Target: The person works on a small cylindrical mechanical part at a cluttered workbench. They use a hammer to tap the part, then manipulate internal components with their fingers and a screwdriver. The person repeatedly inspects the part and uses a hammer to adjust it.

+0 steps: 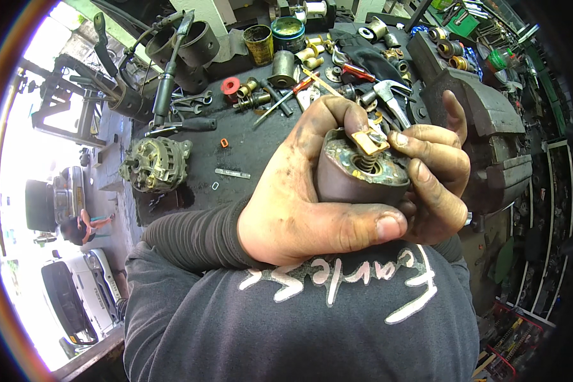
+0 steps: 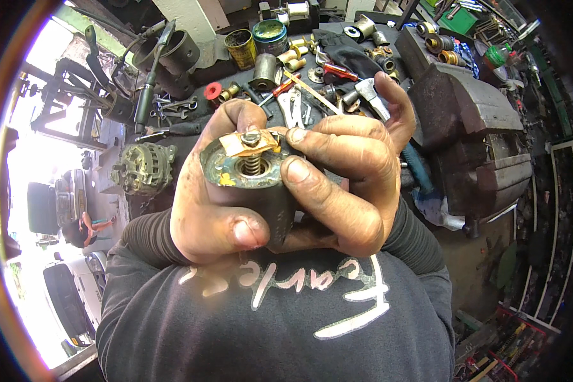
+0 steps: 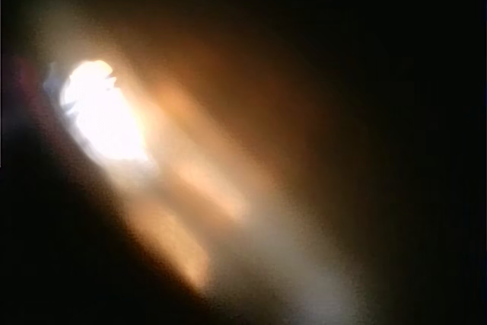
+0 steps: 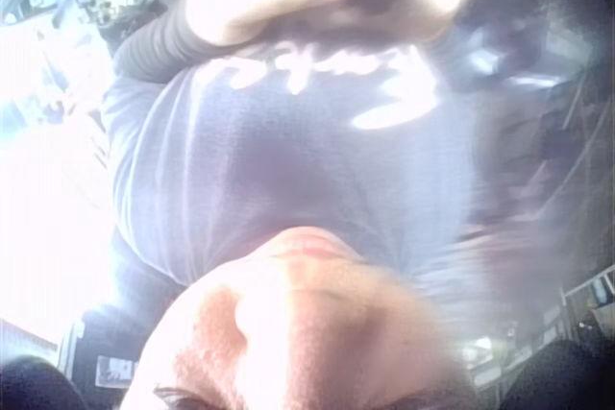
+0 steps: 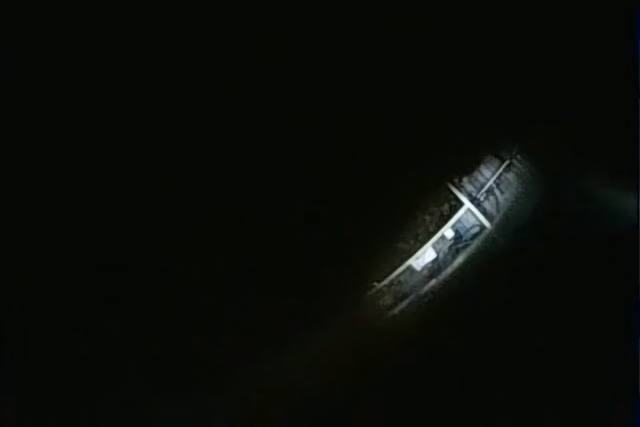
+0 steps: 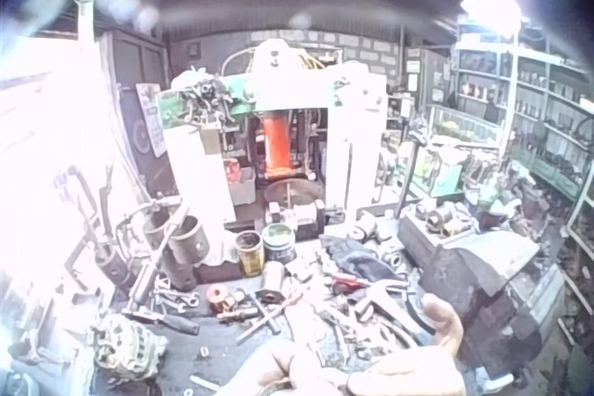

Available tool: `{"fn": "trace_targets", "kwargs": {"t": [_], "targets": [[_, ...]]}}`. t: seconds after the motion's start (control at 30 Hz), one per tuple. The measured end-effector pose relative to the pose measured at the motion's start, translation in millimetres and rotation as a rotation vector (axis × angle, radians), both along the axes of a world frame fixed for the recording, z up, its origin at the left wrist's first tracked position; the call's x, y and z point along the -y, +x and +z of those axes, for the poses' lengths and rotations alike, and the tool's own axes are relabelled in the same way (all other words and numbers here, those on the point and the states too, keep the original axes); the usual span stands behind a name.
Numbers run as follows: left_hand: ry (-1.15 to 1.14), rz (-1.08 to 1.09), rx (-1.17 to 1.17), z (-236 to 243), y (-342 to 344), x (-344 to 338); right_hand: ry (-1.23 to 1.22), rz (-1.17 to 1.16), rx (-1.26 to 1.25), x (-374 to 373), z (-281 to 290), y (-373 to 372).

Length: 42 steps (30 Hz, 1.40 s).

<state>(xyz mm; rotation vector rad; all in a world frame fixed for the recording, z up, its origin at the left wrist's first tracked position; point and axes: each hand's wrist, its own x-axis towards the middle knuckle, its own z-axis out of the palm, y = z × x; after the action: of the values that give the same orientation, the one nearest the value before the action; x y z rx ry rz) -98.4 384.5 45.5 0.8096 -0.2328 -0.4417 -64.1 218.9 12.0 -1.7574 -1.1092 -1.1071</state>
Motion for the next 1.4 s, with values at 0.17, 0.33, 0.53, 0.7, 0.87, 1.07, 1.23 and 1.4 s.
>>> {"fn": "trace_targets", "kwargs": {"t": [0.17, 0.33, 0.53, 0.7, 0.87, 1.07, 1.23, 1.4], "targets": [[-0.154, 0.021, 0.045, -11.2, -1.8, 2.8, -0.022, -0.002, 0.015, 1.3, -0.2, 3.1], [-0.133, 0.044, 0.014, -4.2, 2.3, 2.8, -0.010, -0.019, 0.038, -1.2, -0.5, 6.9], [-0.108, 0.091, 0.109, -13.5, 2.5, 2.0, 0.073, -0.030, 0.078, -9.7, -6.6, 10.0], [-0.178, -0.001, 0.219, -21.3, 8.0, -0.4, 0.057, -0.053, 0.057, -8.4, -6.0, 8.4], [-0.207, 0.014, 0.135, -17.7, 4.6, 1.9, 0.039, -0.048, 0.048, -5.8, -4.8, 7.5], [-0.298, -0.020, 0.120, -15.3, 3.8, 5.6, 0.026, -0.021, 0.071, -2.7, -4.6, 7.9], [-0.163, 0.010, 0.080, -7.9, 2.0, 2.9, 0.026, -0.016, 0.071, -1.5, -4.8, 6.0], [-0.066, 0.023, 0.178, -12.8, 2.2, -3.8, 0.063, -0.043, 0.097, -6.1, -6.0, 4.4]]}}
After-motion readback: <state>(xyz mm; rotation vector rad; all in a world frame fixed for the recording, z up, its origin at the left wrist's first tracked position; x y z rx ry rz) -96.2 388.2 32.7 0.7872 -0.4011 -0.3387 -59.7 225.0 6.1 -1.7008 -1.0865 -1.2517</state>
